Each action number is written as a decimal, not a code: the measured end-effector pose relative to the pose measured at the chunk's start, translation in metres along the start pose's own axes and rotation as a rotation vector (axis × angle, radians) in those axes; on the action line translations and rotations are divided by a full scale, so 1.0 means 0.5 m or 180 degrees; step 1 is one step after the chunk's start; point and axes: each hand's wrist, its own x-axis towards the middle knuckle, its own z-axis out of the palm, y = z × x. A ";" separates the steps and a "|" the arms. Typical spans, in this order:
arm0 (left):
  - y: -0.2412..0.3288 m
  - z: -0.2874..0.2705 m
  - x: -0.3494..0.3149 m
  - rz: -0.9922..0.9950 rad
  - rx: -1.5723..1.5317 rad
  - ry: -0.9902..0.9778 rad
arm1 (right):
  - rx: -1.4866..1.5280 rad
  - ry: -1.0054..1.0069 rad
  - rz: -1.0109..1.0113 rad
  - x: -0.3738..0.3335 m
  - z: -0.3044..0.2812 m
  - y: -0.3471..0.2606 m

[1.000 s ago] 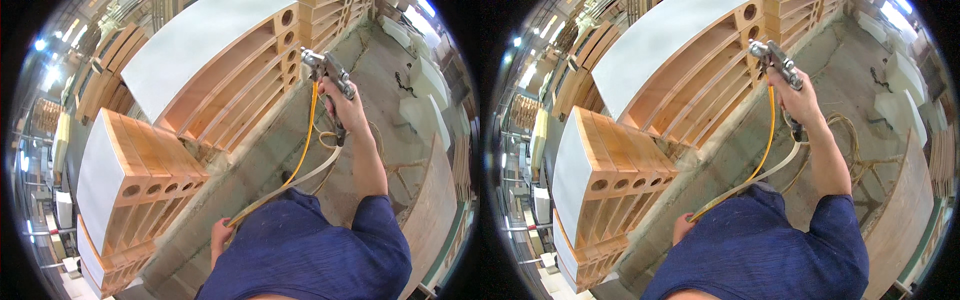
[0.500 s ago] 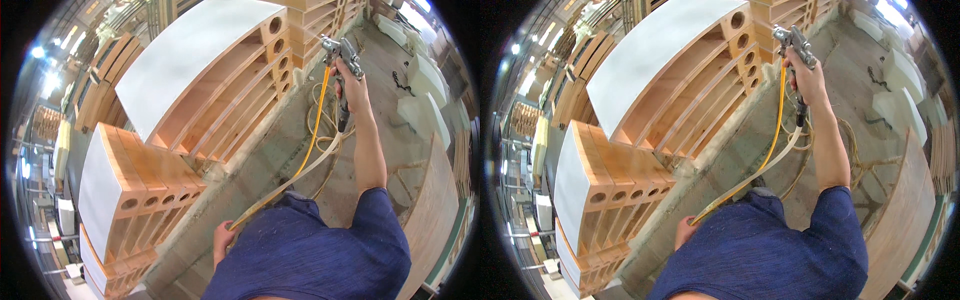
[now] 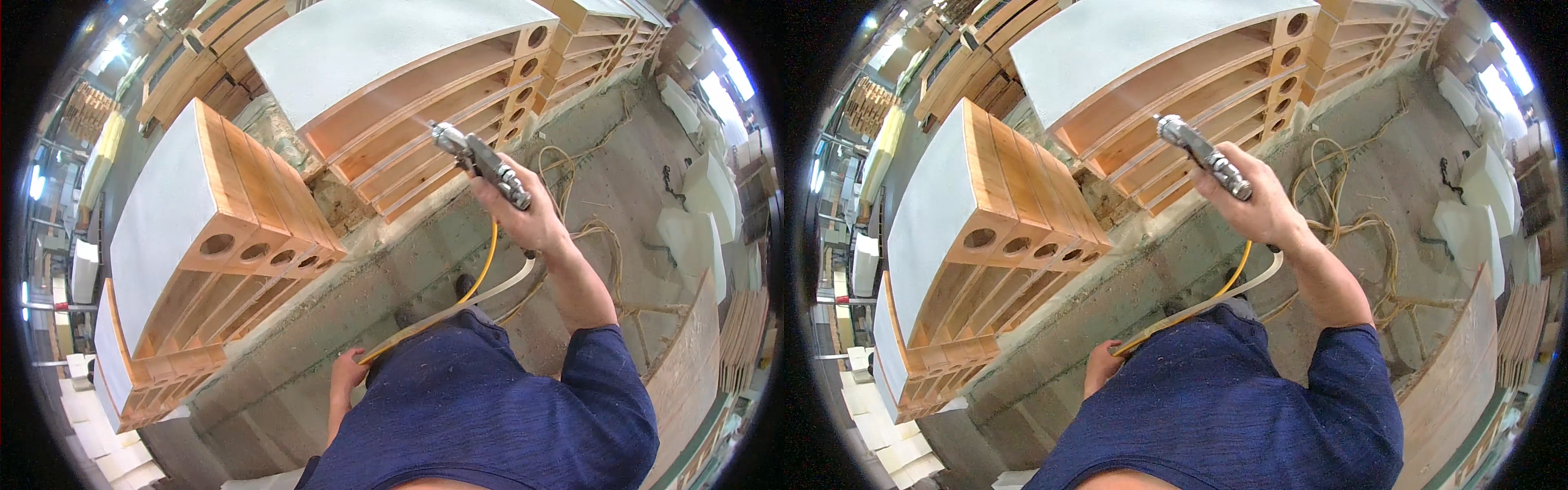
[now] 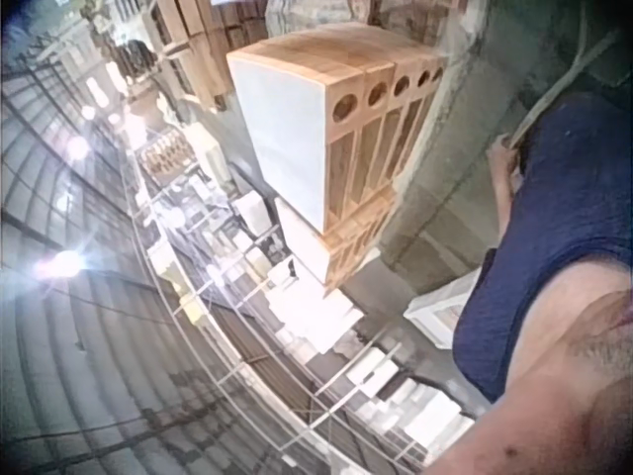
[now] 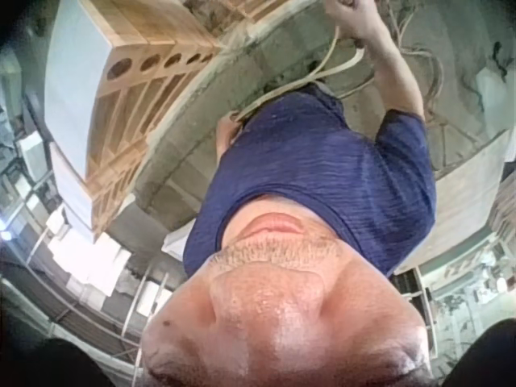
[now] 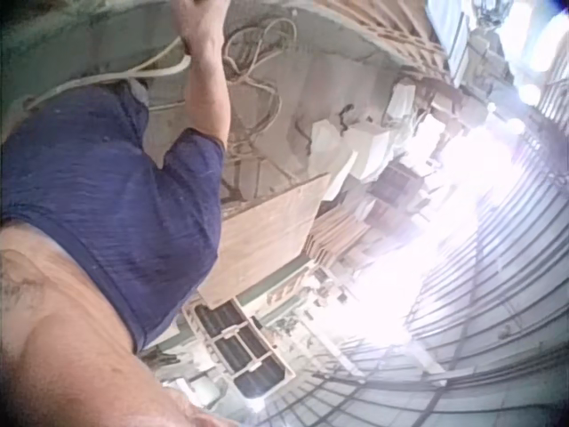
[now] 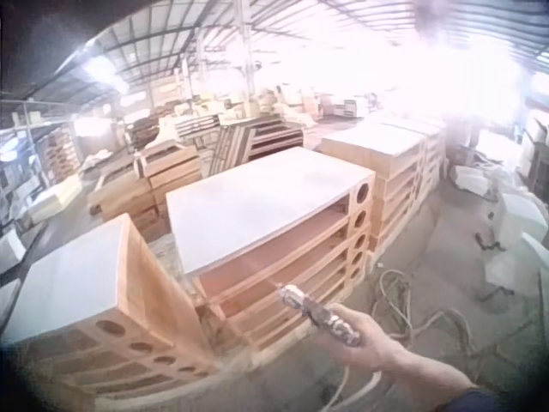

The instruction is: The person uses a pneumatic spray gun to apply a white coating to the surfaces of several wooden structures with circular cutouts. They move between the structures, spraying the top and side faces in a workshop environment.

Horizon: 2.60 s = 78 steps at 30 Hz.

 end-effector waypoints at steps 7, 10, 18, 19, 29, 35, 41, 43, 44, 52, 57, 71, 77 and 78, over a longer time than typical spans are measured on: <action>-0.085 0.003 0.013 -0.0229 -0.0305 -0.0226 | -0.0280 -0.0497 -0.0719 -0.020 0.064 -0.070; -0.090 0.009 0.023 0.0009 -0.0225 -0.0007 | 0.0229 0.0465 -0.0194 0.003 -0.014 0.000; 0.087 -0.013 0.025 0.0222 -0.0018 -0.0101 | -0.0092 0.0161 -0.0266 -0.013 -0.146 -0.008; 0.118 -0.015 0.028 0.0192 -0.0034 -0.0064 | 0.0085 0.0065 -0.0054 -0.009 -0.180 0.005; 0.245 0.034 -0.039 -0.0134 -0.0026 0.0234 | 0.0374 0.1314 0.0202 0.221 -0.304 0.055; 0.216 0.028 -0.177 -0.0882 -0.0466 0.0713 | 0.0786 -0.0669 -0.0125 0.207 -0.091 0.027; 0.059 0.110 -0.298 -0.1507 -0.1274 0.0961 | 0.0821 -0.1087 -0.0744 0.199 0.135 -0.111; 0.005 0.092 -0.325 -0.1668 -0.1572 0.0932 | 0.0400 -0.1381 -0.0817 0.198 0.236 -0.161; -0.025 0.087 -0.342 -0.1677 -0.1648 0.1038 | 0.0184 -0.1512 -0.0849 0.193 0.290 -0.188; -0.396 0.059 -0.533 -0.1744 -0.2628 0.1800 | -0.0085 -0.1644 -0.0753 0.097 0.723 -0.453; -0.603 0.000 -0.573 -0.1438 -0.2446 0.2284 | 0.0212 -0.1549 -0.0953 0.079 0.932 -0.558; -1.202 -0.415 -0.542 -0.1253 -0.2794 0.2125 | -0.0207 -0.1280 -0.0922 0.045 1.451 -0.756; -1.383 -0.587 -0.460 -0.0453 -0.2365 0.2017 | -0.1025 -0.0749 -0.0898 0.109 1.623 -0.876; -1.416 -0.607 -0.451 -0.0401 -0.2201 0.1874 | -0.1181 -0.0671 -0.0860 0.100 1.647 -0.890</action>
